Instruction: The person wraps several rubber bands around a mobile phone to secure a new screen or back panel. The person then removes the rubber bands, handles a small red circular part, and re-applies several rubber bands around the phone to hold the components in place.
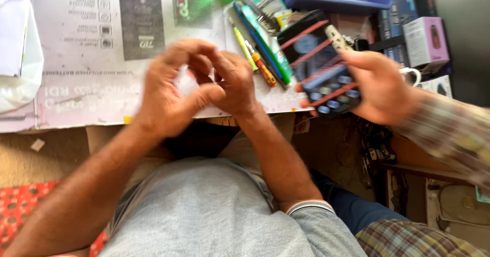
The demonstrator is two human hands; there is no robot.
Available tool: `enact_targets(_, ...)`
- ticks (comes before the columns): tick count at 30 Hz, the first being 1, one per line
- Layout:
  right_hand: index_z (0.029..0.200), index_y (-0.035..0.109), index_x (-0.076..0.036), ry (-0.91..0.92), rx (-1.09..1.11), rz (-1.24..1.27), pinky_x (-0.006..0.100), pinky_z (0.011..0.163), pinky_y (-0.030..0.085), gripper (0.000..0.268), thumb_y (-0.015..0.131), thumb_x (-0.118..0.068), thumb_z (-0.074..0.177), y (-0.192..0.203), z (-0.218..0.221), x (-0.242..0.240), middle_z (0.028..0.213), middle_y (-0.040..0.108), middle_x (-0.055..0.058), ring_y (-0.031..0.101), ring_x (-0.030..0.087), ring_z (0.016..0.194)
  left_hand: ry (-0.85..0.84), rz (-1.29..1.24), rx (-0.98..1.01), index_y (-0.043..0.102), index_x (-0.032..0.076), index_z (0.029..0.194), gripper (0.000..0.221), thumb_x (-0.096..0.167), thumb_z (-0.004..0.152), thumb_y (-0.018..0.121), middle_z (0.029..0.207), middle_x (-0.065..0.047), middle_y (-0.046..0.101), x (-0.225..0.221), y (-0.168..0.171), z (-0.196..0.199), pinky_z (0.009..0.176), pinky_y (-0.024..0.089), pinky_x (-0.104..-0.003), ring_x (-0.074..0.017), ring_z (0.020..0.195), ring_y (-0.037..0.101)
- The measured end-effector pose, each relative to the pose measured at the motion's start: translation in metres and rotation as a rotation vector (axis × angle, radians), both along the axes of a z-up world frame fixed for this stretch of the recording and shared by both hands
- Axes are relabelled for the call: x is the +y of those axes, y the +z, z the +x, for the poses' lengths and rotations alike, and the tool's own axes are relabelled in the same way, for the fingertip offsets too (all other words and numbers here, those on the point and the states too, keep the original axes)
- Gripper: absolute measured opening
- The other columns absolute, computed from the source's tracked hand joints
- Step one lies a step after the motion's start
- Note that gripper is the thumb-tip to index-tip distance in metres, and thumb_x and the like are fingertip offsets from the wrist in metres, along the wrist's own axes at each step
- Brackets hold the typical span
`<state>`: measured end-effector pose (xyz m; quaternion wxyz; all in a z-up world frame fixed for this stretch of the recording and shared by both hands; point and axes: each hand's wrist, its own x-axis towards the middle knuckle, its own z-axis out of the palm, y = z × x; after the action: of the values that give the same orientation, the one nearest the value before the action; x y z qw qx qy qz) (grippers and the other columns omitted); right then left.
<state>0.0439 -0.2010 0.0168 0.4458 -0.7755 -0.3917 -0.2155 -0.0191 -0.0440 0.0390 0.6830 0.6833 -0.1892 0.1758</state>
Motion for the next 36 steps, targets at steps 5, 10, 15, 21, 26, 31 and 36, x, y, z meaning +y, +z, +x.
enact_targets(5, 0.101, 0.069, -0.007, -0.021, 0.180, 0.039, 0.034, 0.070, 0.058, 0.012, 0.076, -0.011, 0.092, -0.009, -0.008, 0.000, 0.092, 0.071, 0.003, 0.071, 0.019, 0.079, 0.046, -0.251, 0.018, 0.049, 0.005, 0.142, 0.068, 0.053, 0.101, 0.074, 0.132, -0.006, 0.059, -0.042, 0.018, 0.013, 0.091, 0.051, -0.027, -0.0112, 0.108, 0.057)
enact_targets(10, 0.086, 0.064, -0.006, -0.033, -0.209, -0.119, 0.042, 0.067, 0.052, 0.015, 0.079, -0.006, 0.084, 0.005, -0.010, -0.003, 0.081, 0.065, 0.009, 0.068, 0.030, 0.075, 0.271, -0.238, -0.118, 0.044, 0.004, 0.143, 0.065, 0.047, 0.104, 0.074, 0.141, -0.007, 0.052, -0.039, 0.023, 0.022, 0.103, 0.045, -0.029, -0.0136, 0.115, 0.055)
enact_targets(15, 0.106, 0.069, -0.004, -0.193, -0.349, -0.197, 0.041, 0.075, 0.057, 0.020, 0.081, -0.002, 0.091, 0.037, -0.033, -0.023, 0.099, 0.070, 0.011, 0.070, 0.030, 0.085, 0.449, -0.136, -0.227, 0.044, 0.007, 0.143, 0.054, 0.038, 0.110, 0.072, 0.147, -0.006, 0.048, -0.007, 0.007, 0.012, 0.102, 0.046, -0.029, -0.0125, 0.113, 0.053)
enact_targets(21, 0.137, 0.054, -0.002, -0.555, -0.058, -0.645, 0.050, 0.082, 0.051, 0.083, 0.092, -0.035, 0.071, 0.067, -0.023, -0.046, 0.124, 0.063, 0.020, 0.063, 0.038, 0.108, 0.474, 0.123, -0.107, 0.048, 0.005, 0.138, 0.042, 0.016, 0.108, 0.076, 0.140, -0.008, 0.055, 0.013, -0.021, -0.002, 0.101, 0.046, -0.032, -0.0153, 0.105, 0.058)
enact_targets(26, 0.135, 0.058, -0.005, -0.684, 0.059, -0.877, 0.053, 0.083, 0.048, 0.086, 0.089, -0.051, 0.069, 0.059, -0.028, -0.038, 0.117, 0.065, 0.016, 0.063, 0.036, 0.103, 0.480, 0.172, -0.055, 0.048, 0.003, 0.133, 0.046, 0.007, 0.098, 0.079, 0.134, -0.010, 0.059, 0.010, -0.028, -0.010, 0.100, 0.049, -0.037, -0.0180, 0.102, 0.064)
enact_targets(31, 0.136, 0.058, -0.004, -0.701, 0.034, -0.916, 0.053, 0.086, 0.048, 0.088, 0.086, -0.053, 0.069, 0.052, -0.022, -0.038, 0.103, 0.070, 0.017, 0.067, 0.036, 0.097, 0.437, 0.158, 0.004, 0.051, 0.003, 0.132, 0.049, 0.009, 0.094, 0.081, 0.127, -0.010, 0.060, 0.004, -0.022, -0.010, 0.080, 0.053, -0.034, -0.0180, 0.098, 0.065)
enact_targets(36, 0.140, 0.051, 0.003, -0.661, 0.134, -0.835, 0.050, 0.080, 0.054, 0.091, 0.086, -0.042, 0.069, 0.049, -0.016, -0.037, 0.100, 0.070, 0.026, 0.069, 0.040, 0.090, 0.374, 0.229, 0.013, 0.057, 0.001, 0.123, 0.037, 0.009, 0.093, 0.078, 0.117, -0.010, 0.064, -0.002, -0.020, 0.000, 0.070, 0.055, -0.031, -0.0180, 0.095, 0.066)
